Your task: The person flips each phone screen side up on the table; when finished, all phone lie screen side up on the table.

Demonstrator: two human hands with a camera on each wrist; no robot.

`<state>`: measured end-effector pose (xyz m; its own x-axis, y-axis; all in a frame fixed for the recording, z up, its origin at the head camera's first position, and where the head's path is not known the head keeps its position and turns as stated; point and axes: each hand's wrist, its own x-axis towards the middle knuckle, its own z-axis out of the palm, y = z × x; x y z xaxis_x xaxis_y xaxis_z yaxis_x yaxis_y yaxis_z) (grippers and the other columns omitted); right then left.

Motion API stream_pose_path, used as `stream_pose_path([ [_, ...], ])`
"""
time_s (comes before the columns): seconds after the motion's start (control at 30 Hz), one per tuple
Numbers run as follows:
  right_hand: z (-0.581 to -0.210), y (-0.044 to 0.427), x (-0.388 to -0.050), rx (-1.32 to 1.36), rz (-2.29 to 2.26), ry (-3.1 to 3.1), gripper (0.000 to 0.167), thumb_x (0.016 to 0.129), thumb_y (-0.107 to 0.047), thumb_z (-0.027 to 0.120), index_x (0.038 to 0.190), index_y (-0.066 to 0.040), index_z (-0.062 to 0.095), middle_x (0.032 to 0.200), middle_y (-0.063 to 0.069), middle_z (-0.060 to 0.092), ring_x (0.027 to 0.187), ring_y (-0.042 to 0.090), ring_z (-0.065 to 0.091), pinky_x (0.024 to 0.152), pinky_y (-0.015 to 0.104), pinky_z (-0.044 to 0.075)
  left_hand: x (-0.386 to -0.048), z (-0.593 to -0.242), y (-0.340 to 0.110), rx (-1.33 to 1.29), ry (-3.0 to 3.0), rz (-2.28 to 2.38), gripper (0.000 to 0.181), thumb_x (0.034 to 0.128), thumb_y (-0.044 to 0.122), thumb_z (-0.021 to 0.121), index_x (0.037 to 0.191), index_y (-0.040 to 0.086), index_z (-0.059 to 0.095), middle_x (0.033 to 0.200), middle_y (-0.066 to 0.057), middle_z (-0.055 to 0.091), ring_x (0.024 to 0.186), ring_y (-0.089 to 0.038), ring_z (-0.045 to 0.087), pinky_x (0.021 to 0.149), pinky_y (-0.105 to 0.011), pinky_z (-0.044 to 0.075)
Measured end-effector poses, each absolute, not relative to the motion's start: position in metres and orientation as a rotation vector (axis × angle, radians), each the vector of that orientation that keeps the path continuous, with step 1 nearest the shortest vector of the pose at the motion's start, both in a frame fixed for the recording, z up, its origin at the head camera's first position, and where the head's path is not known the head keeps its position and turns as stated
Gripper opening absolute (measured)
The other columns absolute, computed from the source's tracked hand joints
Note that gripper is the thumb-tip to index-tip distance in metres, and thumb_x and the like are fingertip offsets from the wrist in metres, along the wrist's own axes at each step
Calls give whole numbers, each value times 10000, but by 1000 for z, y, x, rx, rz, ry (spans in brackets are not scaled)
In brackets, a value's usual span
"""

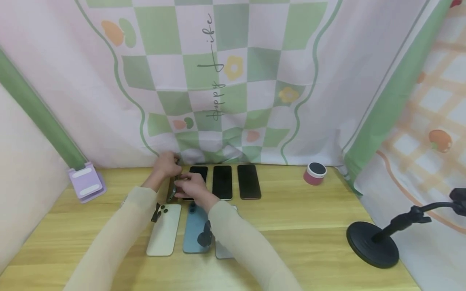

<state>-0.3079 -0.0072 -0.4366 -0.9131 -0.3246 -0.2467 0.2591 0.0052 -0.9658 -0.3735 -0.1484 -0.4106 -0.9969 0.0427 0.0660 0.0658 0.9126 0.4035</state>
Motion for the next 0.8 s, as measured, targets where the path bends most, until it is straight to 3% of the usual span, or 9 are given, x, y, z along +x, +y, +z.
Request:
stream_pose_path([
  [0.1,-437,-11,-307,-43,-1964,1931,400,984,-62,651,1368,37,603,1178,165,691,916,234,735,843,319,657,-374,-412,-149,-102,-3010,-649,71,779,139,661,797,75,636,833,-101,648,819,-287,584,696,-411,486],
  [0.23,-439,-15,-307,-1,-1953,1998,366,948,-17,679,1305,58,653,1254,218,695,885,218,765,810,303,659,-372,-413,-148,-91,-3029,-668,206,795,142,660,968,43,716,986,-142,702,916,-311,625,817,-468,546],
  [0.33,-439,-18,-307,29,-1930,2059,336,915,24,679,1246,83,681,1158,214,721,751,135,735,761,293,660,-376,-420,-153,-109,-3014,-699,220,787,179,666,968,71,728,974,-112,704,909,-291,626,818,-460,553],
  [0.43,-439,-19,-307,45,-1897,2116,342,893,54,668,1230,112,679,1115,235,723,735,195,761,727,296,660,-376,-422,-155,-117,-3005,-751,269,807,195,670,1027,60,745,1028,-126,733,959,-309,655,875,-464,569],
  [0.57,-439,-19,-307,53,-1848,2167,390,900,56,660,1284,122,645,1230,281,689,853,303,797,729,304,661,-372,-420,-163,-109,-2990,-924,403,865,135,631,1232,-13,708,1262,-214,731,1199,-383,673,1050,-482,557],
  [0.67,-440,-19,-307,52,-1816,2197,487,909,52,652,1388,103,581,1385,279,626,905,321,797,745,310,662,-373,-422,-175,-143,-2962,-1030,446,854,64,591,1278,-44,676,1313,-252,701,1257,-401,653,1077,-477,550],
  [0.8,-443,-20,-308,7,-1722,2302,615,894,54,654,1487,64,492,1311,258,684,869,304,801,743,326,663,-371,-426,-193,-267,-2987,-1098,521,840,-1,642,1356,-70,615,1410,-292,626,1338,-444,587,1139,-504,506],
])
